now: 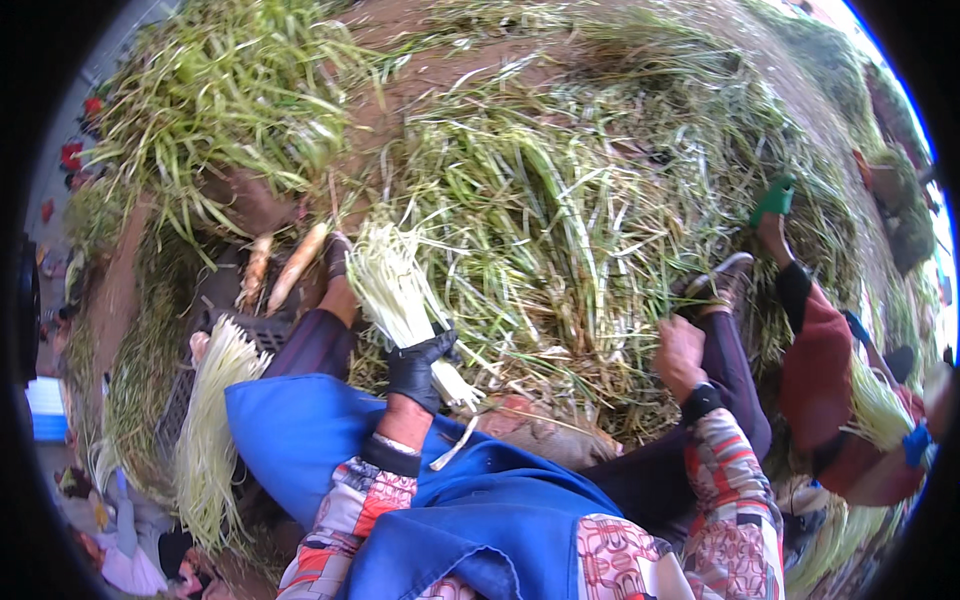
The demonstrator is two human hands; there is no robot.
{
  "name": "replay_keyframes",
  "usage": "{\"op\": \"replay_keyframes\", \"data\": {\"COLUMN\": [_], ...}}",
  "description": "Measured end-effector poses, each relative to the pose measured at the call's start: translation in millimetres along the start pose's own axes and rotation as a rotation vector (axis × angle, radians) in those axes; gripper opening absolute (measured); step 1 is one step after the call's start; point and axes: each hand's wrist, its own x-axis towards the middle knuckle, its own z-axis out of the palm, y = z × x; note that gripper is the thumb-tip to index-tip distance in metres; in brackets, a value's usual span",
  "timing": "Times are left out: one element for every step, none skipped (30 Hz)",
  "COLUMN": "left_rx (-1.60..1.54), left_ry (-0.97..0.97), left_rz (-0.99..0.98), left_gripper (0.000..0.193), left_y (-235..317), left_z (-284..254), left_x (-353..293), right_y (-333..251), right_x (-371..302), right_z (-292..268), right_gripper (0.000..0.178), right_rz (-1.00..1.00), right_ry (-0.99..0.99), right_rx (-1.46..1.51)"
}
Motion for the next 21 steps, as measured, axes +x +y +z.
{"op": "replay_keyframes", "data": {"left_rx": [0.046, 0.133, 0.09, 0.096, 0.088, 0.085, 0.11, 0.053, 0.084, 0.112, 0.163, 0.136, 0.1, 0.087, 0.117, 0.154, 0.213, 0.211, 0.232, 0.264, 0.365], "left_ry": [-0.007, -0.017, -0.023, -0.005, 0.001, -0.007, -0.021, -0.03, -0.03, -0.028, -0.021, 0.028, 0.054, 0.067, 0.092, 0.099, 0.108, 0.105, 0.102, 0.072, 0.055], "left_rz": [0.001, 0.046, 0.025, -0.02, -0.039, -0.021, -0.008, -0.047, -0.056, -0.067, -0.069, -0.104, -0.13, -0.11, -0.137, -0.125, -0.09, -0.107, -0.099, -0.044, -0.055], "left_gripper": [0.021, 0.021, 0.021, 0.022, 0.019, 0.017, 0.018, 0.015, 0.015, 0.015, 0.015, 0.018, 0.021, 0.025, 0.027, 0.029, 0.032, 0.033, 0.034, 0.035, 0.028], "left_y": [-0.8, -2.6, -4.9, -6.6, -8.3, -9.0, -8.9, -8.5, -7.7, -6.8, -6.9, -7.9, -9.8, -12.8, -16.4, -21.4, -27.1, -33.6, -40.7, -47.5, -53.9], "left_z": [3.5, 7.3, 10.7, 12.9, 14.2, 14.3, 14.4, 13.0, 12.1, 10.4, 8.8, 7.4, 5.6, 3.2, 0.0, -3.1, -7.2, -12.6, -18.1, -24.4, -31.0], "left_x": [-0.3, -1.3, -2.8, -3.9, -6.0, -7.9, -7.3, -8.4, -6.4, -4.3, -2.5, -0.3, 1.3, 2.6, 4.8, 7.8, 10.8, 13.1, 15.7, 18.3, 20.4], "right_y": [-31.6, -71.1, -109.9, -147.2, -187.1, -212.0, -235.9, -251.4, -259.2, -264.5, -266.9, -265.8, -265.4, -264.9, -259.3, -257.1, -249.7, -237.4, -223.6, -207.5, -189.2], "right_x": [3.6, 11.4, 17.4, 20.8, 17.6, 14.6, 17.3, 17.9, 16.7, 14.0, 11.6, 9.8, 11.0, 9.8, 15.2, 20.4, 25.8, 30.8, 35.9, 40.1, 44.0], "right_z": [-12.3, -22.1, -32.9, -41.4, -45.9, -51.7, -55.2, -58.0, -59.7, -60.6, -61.2, -62.2, -64.2, -67.3, -72.8, -80.7, -92.1, -106.9, -124.8, -145.5, -168.4], "right_gripper": [0.024, 0.026, 0.033, 0.036, 0.044, 0.045, 0.042, 0.039, 0.035, 0.031, 0.028, 0.023, 0.02, 0.018, 0.012, 0.01, 0.011, 0.014, 0.014, 0.014, 0.014], "right_rz": [-0.108, -0.139, -0.172, -0.145, -0.053, -0.113, -0.103, -0.17, -0.082, -0.018, 0.002, -0.051, 0.021, 0.171, 0.238, 0.271, 0.251, 0.253, 0.258, 0.141, 0.091], "right_ry": [0.126, 0.128, 0.012, -0.204, -0.266, -0.254, -0.312, -0.314, -0.305, -0.266, -0.156, 0.03, 0.043, -0.016, -0.054, 0.112, 0.189, 0.248, 0.242, 0.261, 0.298], "right_rx": [0.186, 0.447, 0.731, 1.025, 1.351, 1.352, 1.359, 1.369, 1.39, 1.401, 1.342, 1.241, 1.478, 1.649, 1.772, 1.915, 2.044, 2.166, 2.196, 2.259, 2.25]}}
